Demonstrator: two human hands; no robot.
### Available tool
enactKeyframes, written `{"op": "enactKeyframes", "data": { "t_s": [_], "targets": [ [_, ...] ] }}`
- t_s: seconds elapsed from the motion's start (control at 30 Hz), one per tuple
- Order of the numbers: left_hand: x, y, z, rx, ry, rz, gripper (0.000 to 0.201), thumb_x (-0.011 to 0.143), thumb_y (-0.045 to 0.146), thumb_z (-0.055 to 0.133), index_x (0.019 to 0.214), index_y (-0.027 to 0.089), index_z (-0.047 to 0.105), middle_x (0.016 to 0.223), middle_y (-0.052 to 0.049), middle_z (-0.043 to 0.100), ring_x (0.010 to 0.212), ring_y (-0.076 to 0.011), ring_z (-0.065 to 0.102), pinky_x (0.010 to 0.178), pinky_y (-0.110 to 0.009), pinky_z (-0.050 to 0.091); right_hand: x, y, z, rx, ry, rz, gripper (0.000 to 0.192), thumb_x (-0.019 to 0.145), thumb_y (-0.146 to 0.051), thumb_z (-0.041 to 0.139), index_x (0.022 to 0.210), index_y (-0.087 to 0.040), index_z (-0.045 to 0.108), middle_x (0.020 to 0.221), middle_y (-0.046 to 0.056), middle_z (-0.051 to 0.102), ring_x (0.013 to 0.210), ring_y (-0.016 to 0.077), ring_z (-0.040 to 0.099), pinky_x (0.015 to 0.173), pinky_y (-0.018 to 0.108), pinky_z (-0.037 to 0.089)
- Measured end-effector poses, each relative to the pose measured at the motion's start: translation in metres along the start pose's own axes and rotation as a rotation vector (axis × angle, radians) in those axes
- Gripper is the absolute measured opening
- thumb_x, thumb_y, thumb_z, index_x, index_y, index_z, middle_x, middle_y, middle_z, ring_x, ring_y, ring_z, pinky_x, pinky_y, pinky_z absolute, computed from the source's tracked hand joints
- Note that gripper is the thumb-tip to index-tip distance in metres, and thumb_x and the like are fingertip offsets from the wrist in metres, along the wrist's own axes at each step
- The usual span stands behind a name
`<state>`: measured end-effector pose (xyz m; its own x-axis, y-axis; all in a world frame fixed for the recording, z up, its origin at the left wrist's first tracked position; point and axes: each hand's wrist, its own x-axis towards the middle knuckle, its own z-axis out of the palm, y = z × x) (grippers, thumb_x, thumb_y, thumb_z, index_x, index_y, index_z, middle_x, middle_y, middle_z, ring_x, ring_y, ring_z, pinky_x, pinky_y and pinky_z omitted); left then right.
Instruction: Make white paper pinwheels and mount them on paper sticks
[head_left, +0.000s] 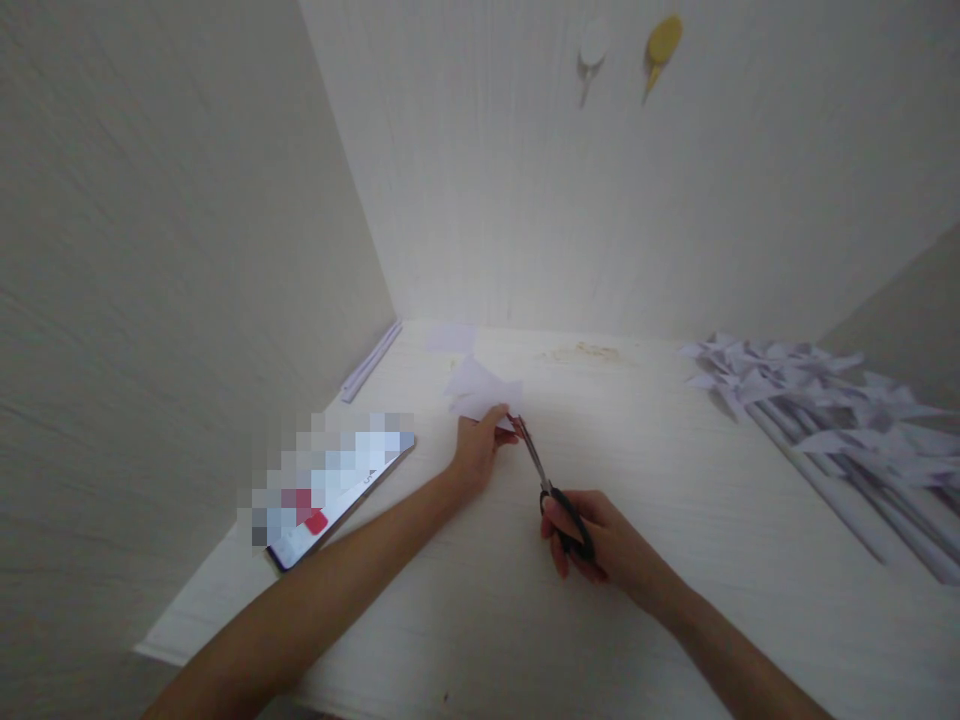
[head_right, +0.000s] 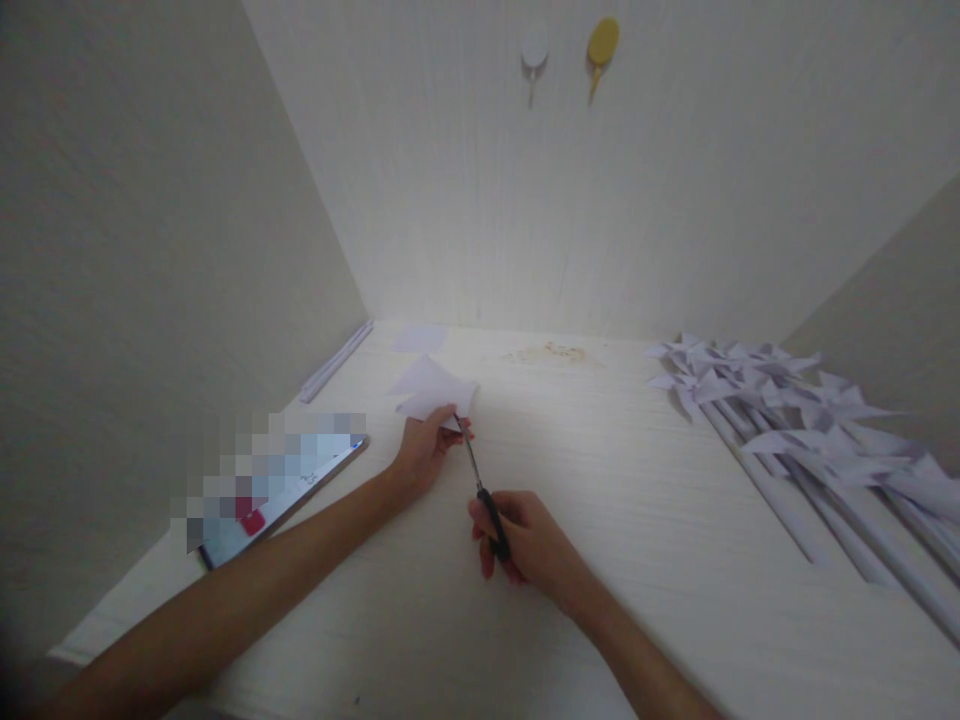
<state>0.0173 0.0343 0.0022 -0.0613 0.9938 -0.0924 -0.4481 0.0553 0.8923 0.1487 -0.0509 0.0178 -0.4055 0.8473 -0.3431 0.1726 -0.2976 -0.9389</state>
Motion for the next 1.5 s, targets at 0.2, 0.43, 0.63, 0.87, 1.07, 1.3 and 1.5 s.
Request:
{"op": "enactKeyframes", "data": {
  "t_s": [0.2,0.43,0.63,0.87,1.07,1.3,1.5],
  "targets": [
    [-0.003,0.0,0.001,0.091,-0.041,-0.004,0.015,0.065,0.025,0.053,0.064,0.01,0.054,0.054,-0.001,0.058,0.043,-0.0095,0.055,0.04,-0.018,0.039,0.002,-0.002,-0.011,0.08,0.043,-0.091,0.037,0.072,-0.049,0.046,0.075,-0.013,0.051,0.052,0.0,0.054,0.033,0.0044,0.038,0.031,0.018,0.025],
    [-0.005,0.001,0.002,0.151,-0.1,-0.003,0.013,0.066,0.021,0.051,0.062,0.009,0.053,0.052,-0.001,0.057,0.04,-0.0092,0.054,0.039,-0.018,0.039,0.01,-0.027,-0.049,-0.19,0.198,-0.257,0.033,0.07,-0.042,0.05,0.086,-0.013,0.052,0.065,0.003,0.057,0.041,0.0072,0.043,0.038,0.022,0.033],
    [-0.006,0.002,0.004,0.198,-0.144,-0.012,0.012,0.067,0.02,0.047,0.067,0.01,0.052,0.05,0.0,0.056,0.038,-0.0085,0.053,0.038,-0.018,0.038,0.041,-0.072,-0.091,-0.53,0.365,-0.389,0.02,0.072,-0.034,0.044,0.081,-0.016,0.044,0.066,0.004,0.059,0.043,0.0094,0.044,0.041,0.023,0.035],
    [-0.007,0.003,0.006,0.194,-0.146,-0.049,0.009,0.065,0.017,0.046,0.063,0.011,0.051,0.048,0.001,0.054,0.037,-0.0077,0.052,0.037,-0.017,0.036,0.108,-0.095,-0.127,-1.348,0.688,-0.207,0.014,0.074,-0.027,0.047,0.084,-0.017,0.049,0.082,0.01,0.06,0.072,0.0205,0.056,0.054,0.026,0.036],
    [-0.007,0.002,0.006,0.21,-0.151,-0.069,0.009,0.065,0.017,0.045,0.061,0.011,0.05,0.047,0.002,0.054,0.036,-0.0078,0.051,0.037,-0.017,0.036,0.149,-0.08,-0.133,-1.433,0.622,-0.14,0.016,0.075,-0.028,0.047,0.082,-0.015,0.053,0.092,0.011,0.057,0.078,0.0203,0.055,0.057,0.026,0.036],
    [-0.007,0.004,0.006,0.222,-0.154,-0.098,0.009,0.065,0.017,0.045,0.063,0.011,0.051,0.048,0.001,0.053,0.036,-0.0077,0.051,0.037,-0.017,0.036,0.18,-0.073,-0.143,-1.434,0.53,-0.09,0.017,0.074,-0.028,0.05,0.082,-0.015,0.055,0.088,0.01,0.059,0.079,0.0197,0.055,0.058,0.025,0.037],
    [-0.008,0.005,0.007,0.233,-0.163,-0.093,0.01,0.065,0.018,0.045,0.058,0.012,0.05,0.047,0.001,0.053,0.036,-0.0076,0.05,0.037,-0.018,0.035,0.187,-0.07,-0.143,-1.435,0.509,-0.06,0.018,0.074,-0.028,0.049,0.084,-0.014,0.055,0.092,0.012,0.058,0.081,0.0215,0.055,0.058,0.027,0.037]
  ]
}}
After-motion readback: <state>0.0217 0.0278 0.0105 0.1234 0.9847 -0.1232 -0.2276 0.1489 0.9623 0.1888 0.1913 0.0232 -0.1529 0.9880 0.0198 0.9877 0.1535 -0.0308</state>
